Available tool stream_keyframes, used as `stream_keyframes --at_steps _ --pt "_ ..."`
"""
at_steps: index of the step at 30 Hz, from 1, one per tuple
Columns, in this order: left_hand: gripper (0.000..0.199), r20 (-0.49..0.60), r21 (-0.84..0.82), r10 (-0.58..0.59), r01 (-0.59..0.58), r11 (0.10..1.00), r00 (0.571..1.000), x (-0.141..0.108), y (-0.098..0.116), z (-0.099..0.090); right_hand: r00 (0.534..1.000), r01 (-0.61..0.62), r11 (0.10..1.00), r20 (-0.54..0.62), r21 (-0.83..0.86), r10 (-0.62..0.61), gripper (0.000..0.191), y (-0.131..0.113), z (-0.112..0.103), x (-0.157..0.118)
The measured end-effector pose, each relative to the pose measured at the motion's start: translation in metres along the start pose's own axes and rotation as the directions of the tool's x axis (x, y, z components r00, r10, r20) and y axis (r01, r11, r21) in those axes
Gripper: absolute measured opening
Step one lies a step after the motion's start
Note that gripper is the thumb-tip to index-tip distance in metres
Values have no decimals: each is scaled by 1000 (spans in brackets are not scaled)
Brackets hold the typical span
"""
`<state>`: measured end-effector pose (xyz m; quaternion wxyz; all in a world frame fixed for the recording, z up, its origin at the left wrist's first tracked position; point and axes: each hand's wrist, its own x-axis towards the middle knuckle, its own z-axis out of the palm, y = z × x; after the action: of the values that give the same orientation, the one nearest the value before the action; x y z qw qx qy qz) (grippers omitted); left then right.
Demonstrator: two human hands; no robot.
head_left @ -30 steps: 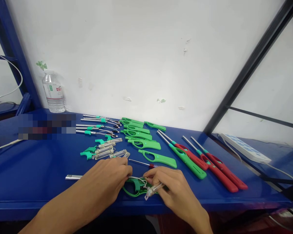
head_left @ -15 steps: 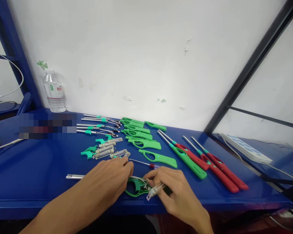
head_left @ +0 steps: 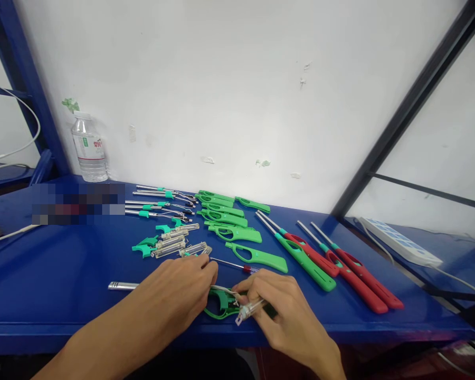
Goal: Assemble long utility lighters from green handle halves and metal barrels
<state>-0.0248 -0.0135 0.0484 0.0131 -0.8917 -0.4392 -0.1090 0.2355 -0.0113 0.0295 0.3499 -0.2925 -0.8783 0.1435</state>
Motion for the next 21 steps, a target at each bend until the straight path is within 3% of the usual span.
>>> stream_keyframes --at_steps 11,16,21 --pt "34 43 -56 -44 47 997 998 0 -1 -4 1000 -10 1000 12 1 10 22 2 0 -1" --pt "28 7 -109 -27 27 994 1000 -7 -14 -2 1000 5 1000 3 0 -5 23 1 0 -1" --pt "34 59 -144 -15 23 989 998 -6 -26 3 1000 0 1000 -1 1 0 23 0 -1 0"
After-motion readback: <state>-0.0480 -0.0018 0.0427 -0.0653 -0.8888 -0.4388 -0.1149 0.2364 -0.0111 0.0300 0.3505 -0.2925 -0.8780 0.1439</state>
